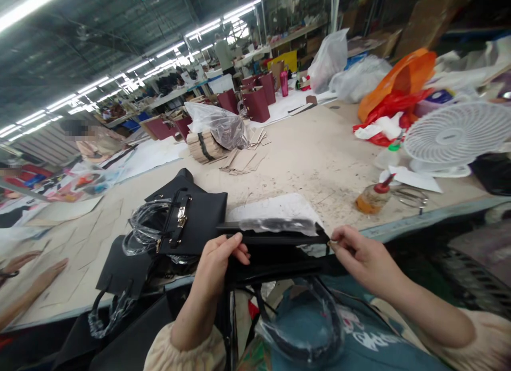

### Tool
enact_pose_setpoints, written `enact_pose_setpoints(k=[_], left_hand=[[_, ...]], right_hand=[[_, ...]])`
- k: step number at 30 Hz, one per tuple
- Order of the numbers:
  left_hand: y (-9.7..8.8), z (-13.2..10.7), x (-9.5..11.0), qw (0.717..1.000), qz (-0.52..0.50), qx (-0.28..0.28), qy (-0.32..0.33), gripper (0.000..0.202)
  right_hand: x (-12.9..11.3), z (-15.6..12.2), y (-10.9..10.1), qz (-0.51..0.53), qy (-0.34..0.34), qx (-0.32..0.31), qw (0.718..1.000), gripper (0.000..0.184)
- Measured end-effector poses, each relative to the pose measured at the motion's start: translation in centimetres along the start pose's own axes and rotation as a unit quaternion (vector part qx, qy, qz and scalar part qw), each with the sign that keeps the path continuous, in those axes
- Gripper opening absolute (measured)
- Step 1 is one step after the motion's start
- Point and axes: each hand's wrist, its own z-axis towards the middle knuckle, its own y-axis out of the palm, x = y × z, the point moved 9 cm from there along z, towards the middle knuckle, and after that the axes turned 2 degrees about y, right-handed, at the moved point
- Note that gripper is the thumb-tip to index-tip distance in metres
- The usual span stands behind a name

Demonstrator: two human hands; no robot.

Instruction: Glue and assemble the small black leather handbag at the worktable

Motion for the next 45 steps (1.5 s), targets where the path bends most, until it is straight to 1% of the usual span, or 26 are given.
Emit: enact_pose_setpoints(k=[1,3,5,11,15,17,20,21,22,23,24,25,26,28,30,31,33,35,36,38,39,40,41,42,44,45], left_hand=[[-0.4,0.2,-0.2,1.0,-0.011,0.01,-0.001,0.045],[-0.5,0.5,-0.6,1.0,-0.009,0.001,0.0,0.043],[-0.5,0.7,-1.2,1.0,-0.017,-0.007,-0.016,0.041],[-0.9,0.8,-2.0,0.995,-0.082,0.045,-0.022,0.037],[-0.5,1.0,-2.7,0.992,-0.107,0.06,-0.002,0.034],[0.3,1.1,-3.3,0.991,-0.128,0.043,0.004,0.038],[1.9,1.1,-4.0,0.986,-0.166,-0.016,0.007,0.048],[2.3,1.0,-4.0,0.982,-0.188,-0.03,0.008,0.049],[2.4,1.0,-3.9,0.975,-0.219,-0.038,0.005,0.047],[2.3,0.9,-3.7,0.966,-0.254,-0.038,-0.002,0.044],[2.2,0.8,-3.5,0.956,-0.292,-0.031,-0.012,0.038],[2.0,0.8,-3.3,0.943,-0.33,-0.024,-0.027,0.033],[1.9,0.8,-3.0,0.929,-0.366,-0.021,-0.045,0.03],[2.0,0.8,-2.5,0.902,-0.424,-0.024,-0.075,0.03],[2.4,0.8,-1.7,0.874,-0.478,-0.025,-0.082,0.035],[2.6,0.7,-1.4,0.86,-0.503,-0.024,-0.08,0.037],[3.6,0.5,-1.2,0.833,-0.547,-0.026,-0.079,0.042],[5.3,0.0,-1.3,0.81,-0.578,-0.05,-0.085,0.044],[6.2,-0.2,-1.5,0.802,-0.587,-0.068,-0.088,0.041],[7.4,-0.6,-2.5,0.798,-0.589,-0.093,-0.092,0.03],[7.4,-0.7,-3.3,0.803,-0.583,-0.088,-0.094,0.024],[7.0,-0.7,-4.3,0.813,-0.571,-0.068,-0.093,0.02],[6.1,-0.7,-5.5,0.828,-0.553,-0.029,-0.086,0.019],[4.8,-0.7,-6.8,0.846,-0.527,0.026,-0.076,0.019],[2.3,-1.4,-9.3,0.871,-0.47,0.125,-0.068,0.021],[1.9,-1.8,-10.4,0.877,-0.452,0.139,-0.079,0.021]], right_hand=[[1.2,0.2,-0.2,0.003,0.018,0.001,1.0,0.018],[3.3,0.4,0.0,0.015,0.049,-0.023,0.998,0.025],[4.3,0.3,0.4,0.027,0.059,-0.046,0.997,0.029],[4.0,0.0,0.3,0.067,0.061,-0.039,0.995,0.033],[4.2,-0.4,0.5,0.006,0.029,-0.023,0.999,0.034],[5.1,-0.5,1.2,-0.022,0.027,-0.039,0.999,0.036],[6.6,-0.6,2.2,-0.027,0.035,-0.097,0.994,0.039],[6.5,-0.6,1.9,-0.031,0.022,-0.098,0.994,0.039],[5.9,-0.5,1.2,-0.041,0.0,-0.08,0.996,0.037],[4.9,-0.5,0.1,-0.054,-0.03,-0.043,0.997,0.036],[3.4,-0.7,-1.0,-0.066,-0.064,-0.006,0.996,0.033],[1.8,-0.9,-1.7,-0.073,-0.096,0.012,0.993,0.028],[0.2,-1.2,-1.8,-0.071,-0.12,0.004,0.99,0.023],[-2.6,-1.9,-0.4,-0.057,-0.148,-0.069,0.985,0.019],[-4.1,-2.3,2.0,-0.066,-0.158,-0.134,0.976,0.027],[-4.2,-2.3,3.1,-0.085,-0.157,-0.138,0.974,0.036],[-3.3,-1.5,4.9,-0.127,-0.154,-0.115,0.973,0.049],[-1.5,-0.3,6.2,-0.134,-0.137,-0.083,0.978,0.042],[-0.4,0.4,6.3,-0.108,-0.116,-0.067,0.985,0.037],[1.7,1.5,6.1,-0.016,-0.058,-0.053,0.997,0.033],[2.5,1.7,5.9,0.036,-0.025,-0.062,0.997,0.032],[3.0,1.8,5.6,0.09,0.009,-0.082,0.992,0.03],[3.3,1.6,5.3,0.143,0.04,-0.108,0.983,0.028],[3.5,1.2,4.9,0.19,0.071,-0.133,0.97,0.026],[3.8,0.2,4.0,0.276,0.136,-0.164,0.937,0.023],[3.7,-0.3,3.8,0.313,0.161,-0.178,0.919,0.022]])
